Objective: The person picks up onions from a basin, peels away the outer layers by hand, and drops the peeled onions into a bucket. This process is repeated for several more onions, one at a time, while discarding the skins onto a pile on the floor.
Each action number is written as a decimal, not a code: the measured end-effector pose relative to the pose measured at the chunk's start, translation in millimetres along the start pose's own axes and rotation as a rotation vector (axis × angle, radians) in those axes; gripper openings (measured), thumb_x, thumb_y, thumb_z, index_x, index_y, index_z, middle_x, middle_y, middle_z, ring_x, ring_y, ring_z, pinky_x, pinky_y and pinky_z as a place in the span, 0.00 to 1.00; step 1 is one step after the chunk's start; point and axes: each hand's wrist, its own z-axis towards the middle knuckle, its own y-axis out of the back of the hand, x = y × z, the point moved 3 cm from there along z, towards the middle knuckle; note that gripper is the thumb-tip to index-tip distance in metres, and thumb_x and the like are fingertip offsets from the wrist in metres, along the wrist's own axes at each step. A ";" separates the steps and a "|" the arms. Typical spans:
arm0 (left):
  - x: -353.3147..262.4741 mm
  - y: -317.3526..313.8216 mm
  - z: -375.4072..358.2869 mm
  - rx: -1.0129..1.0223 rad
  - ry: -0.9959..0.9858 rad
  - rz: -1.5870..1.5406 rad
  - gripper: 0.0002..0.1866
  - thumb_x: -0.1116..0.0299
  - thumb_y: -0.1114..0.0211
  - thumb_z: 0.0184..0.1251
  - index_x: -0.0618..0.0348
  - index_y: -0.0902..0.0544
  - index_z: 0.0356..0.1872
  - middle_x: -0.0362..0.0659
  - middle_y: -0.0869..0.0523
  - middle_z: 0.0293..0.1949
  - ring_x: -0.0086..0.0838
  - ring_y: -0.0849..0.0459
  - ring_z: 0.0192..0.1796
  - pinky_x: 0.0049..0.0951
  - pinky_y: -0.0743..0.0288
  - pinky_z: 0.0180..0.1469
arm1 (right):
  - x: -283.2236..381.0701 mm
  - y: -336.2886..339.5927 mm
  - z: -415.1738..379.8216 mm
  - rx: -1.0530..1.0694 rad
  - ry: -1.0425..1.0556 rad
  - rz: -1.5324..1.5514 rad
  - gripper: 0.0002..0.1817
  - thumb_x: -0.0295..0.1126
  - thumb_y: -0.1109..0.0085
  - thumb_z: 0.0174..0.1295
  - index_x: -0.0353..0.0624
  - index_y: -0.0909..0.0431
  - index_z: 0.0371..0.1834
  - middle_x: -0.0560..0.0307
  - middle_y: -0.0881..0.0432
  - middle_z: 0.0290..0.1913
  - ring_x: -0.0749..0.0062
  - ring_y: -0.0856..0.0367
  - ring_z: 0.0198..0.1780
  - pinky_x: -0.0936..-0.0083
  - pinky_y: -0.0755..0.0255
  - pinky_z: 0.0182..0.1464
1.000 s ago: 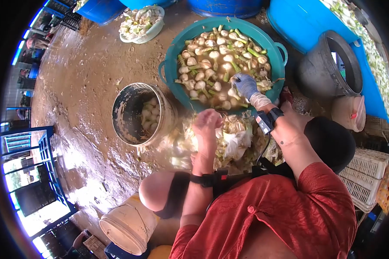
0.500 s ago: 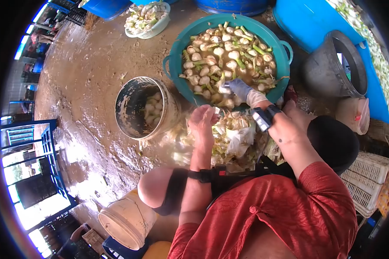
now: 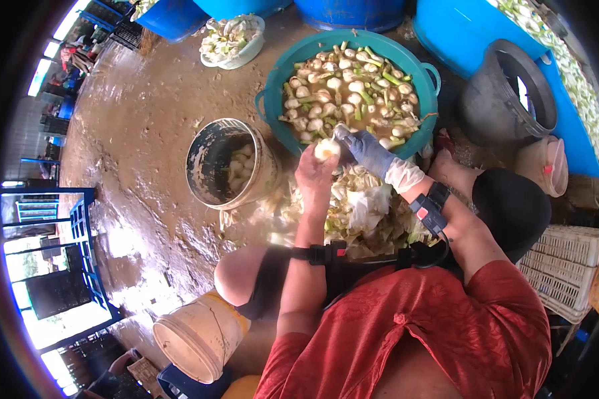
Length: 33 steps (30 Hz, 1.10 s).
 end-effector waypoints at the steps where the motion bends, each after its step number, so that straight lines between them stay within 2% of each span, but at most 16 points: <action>1: -1.1 2.6 -0.7 -0.022 0.016 -0.020 0.27 0.69 0.31 0.55 0.72 0.28 0.55 0.39 0.19 0.29 0.17 0.24 0.30 0.17 0.31 0.32 | 2.5 5.0 -1.4 -0.158 0.242 -0.231 0.26 0.55 0.48 0.62 0.39 0.20 0.37 0.50 0.17 0.30 0.64 0.18 0.33 0.73 0.26 0.37; 2: -3.9 3.9 -1.7 -0.045 0.035 -0.041 0.26 0.69 0.31 0.54 0.72 0.27 0.54 0.38 0.19 0.27 0.17 0.25 0.29 0.17 0.32 0.30 | 11.9 5.2 -9.2 -0.316 0.481 -0.463 0.25 0.53 0.45 0.61 0.38 0.20 0.38 0.48 0.17 0.30 0.62 0.18 0.34 0.71 0.26 0.38; 6: -4.9 -0.6 -5.3 -0.061 0.057 -0.059 0.25 0.72 0.30 0.52 0.71 0.25 0.52 0.39 0.18 0.28 0.17 0.24 0.29 0.17 0.30 0.32 | 21.0 -8.7 -25.7 -0.458 0.728 -0.843 0.17 0.43 0.40 0.56 0.39 0.19 0.38 0.45 0.18 0.34 0.51 0.19 0.36 0.62 0.26 0.40; 10: -6.5 -2.1 -6.4 -0.061 -0.053 0.038 0.25 0.74 0.30 0.51 0.71 0.25 0.52 0.41 0.17 0.33 0.19 0.22 0.34 0.18 0.27 0.37 | 32.8 -16.7 -34.0 -0.437 0.516 -1.067 0.11 0.38 0.43 0.53 0.41 0.20 0.29 0.44 0.20 0.28 0.48 0.21 0.32 0.57 0.28 0.37; 12: -7.5 -1.6 -8.0 -0.026 -0.054 0.096 0.25 0.75 0.30 0.51 0.72 0.25 0.52 0.43 0.17 0.36 0.20 0.21 0.37 0.19 0.27 0.42 | 29.7 -15.2 -33.4 -0.459 0.531 -1.050 0.11 0.38 0.43 0.52 0.41 0.20 0.28 0.44 0.21 0.27 0.48 0.21 0.32 0.57 0.28 0.36; 16: -18.5 -2.8 -9.1 0.047 0.001 0.081 0.20 0.79 0.36 0.55 0.70 0.24 0.51 0.44 0.16 0.36 0.22 0.19 0.35 0.21 0.23 0.38 | 17.6 -2.8 -22.7 -0.514 0.690 -0.954 0.10 0.36 0.45 0.52 0.41 0.20 0.27 0.43 0.21 0.26 0.48 0.22 0.31 0.57 0.28 0.36; 17: -28.2 -5.7 -12.5 0.090 0.116 -0.051 0.20 0.76 0.35 0.55 0.69 0.24 0.51 0.44 0.17 0.37 0.24 0.18 0.35 0.22 0.22 0.38 | -8.3 9.6 3.7 -0.483 0.870 -1.357 0.08 0.34 0.46 0.53 0.43 0.19 0.27 0.47 0.21 0.27 0.52 0.20 0.32 0.59 0.27 0.36; 18: -31.8 -8.0 -15.1 0.131 0.231 -0.181 0.20 0.74 0.33 0.56 0.68 0.24 0.51 0.45 0.17 0.37 0.25 0.18 0.34 0.24 0.21 0.37 | -5.2 16.2 2.9 -0.487 0.868 -1.356 0.08 0.34 0.46 0.53 0.43 0.19 0.27 0.47 0.21 0.27 0.52 0.20 0.32 0.59 0.27 0.36; 20: -29.0 -9.8 -15.5 0.166 0.204 -0.285 0.19 0.71 0.35 0.59 0.67 0.25 0.51 0.46 0.17 0.39 0.29 0.17 0.34 0.28 0.19 0.36 | -5.8 23.5 4.5 -0.371 0.731 -1.598 0.06 0.32 0.46 0.55 0.47 0.18 0.27 0.52 0.20 0.27 0.58 0.19 0.33 0.63 0.26 0.35; 22: -31.5 -9.9 -14.8 0.220 0.234 -0.496 0.18 0.71 0.39 0.63 0.66 0.26 0.53 0.47 0.18 0.40 0.31 0.17 0.34 0.30 0.19 0.36 | -25.8 40.9 14.5 -0.391 0.615 -1.580 0.06 0.32 0.45 0.54 0.52 0.17 0.30 0.56 0.18 0.29 0.63 0.18 0.34 0.67 0.26 0.35; 24: -34.3 -8.1 -15.5 0.211 0.239 -0.540 0.17 0.72 0.40 0.64 0.65 0.27 0.53 0.47 0.18 0.40 0.31 0.17 0.34 0.30 0.19 0.36 | -21.1 42.9 2.7 -0.471 0.764 -1.515 0.10 0.32 0.44 0.54 0.55 0.17 0.38 0.58 0.18 0.31 0.64 0.18 0.35 0.69 0.27 0.35; 25: -35.3 -7.8 -15.7 0.202 0.244 -0.585 0.17 0.73 0.42 0.65 0.65 0.27 0.53 0.47 0.18 0.40 0.31 0.17 0.34 0.30 0.19 0.37 | -26.4 52.4 6.9 -0.394 0.345 -1.206 0.15 0.31 0.43 0.54 0.57 0.20 0.47 0.60 0.17 0.33 0.68 0.17 0.35 0.71 0.25 0.37; 26: -35.9 -8.5 -15.9 0.203 0.247 -0.585 0.17 0.73 0.42 0.65 0.65 0.27 0.53 0.47 0.18 0.40 0.31 0.17 0.34 0.30 0.19 0.37 | -29.6 52.8 5.6 -0.395 0.342 -1.204 0.15 0.31 0.43 0.54 0.57 0.20 0.47 0.60 0.17 0.33 0.68 0.17 0.35 0.71 0.25 0.37; 29: -36.5 -10.2 -14.6 0.142 0.222 -0.552 0.17 0.73 0.40 0.64 0.64 0.27 0.53 0.47 0.18 0.40 0.30 0.18 0.34 0.29 0.20 0.37 | -14.7 44.1 -13.5 -0.425 0.673 -0.432 0.13 0.27 0.38 0.52 0.49 0.18 0.42 0.56 0.16 0.31 0.69 0.19 0.30 0.72 0.24 0.39; 32: -28.6 -11.2 -12.7 0.059 0.185 -0.443 0.19 0.76 0.38 0.60 0.65 0.26 0.53 0.45 0.18 0.39 0.27 0.18 0.34 0.27 0.20 0.37 | 9.1 11.5 -35.7 -0.331 0.714 -0.238 0.10 0.31 0.36 0.51 0.43 0.18 0.37 0.51 0.17 0.30 0.61 0.19 0.29 0.69 0.25 0.37; 33: -24.0 -10.6 -12.6 0.032 0.114 -0.302 0.19 0.77 0.37 0.58 0.65 0.25 0.52 0.44 0.18 0.39 0.25 0.18 0.34 0.25 0.21 0.37 | 16.8 -1.5 -43.1 -0.478 0.776 -0.730 0.12 0.37 0.36 0.51 0.40 0.20 0.34 0.45 0.19 0.28 0.52 0.20 0.30 0.63 0.27 0.35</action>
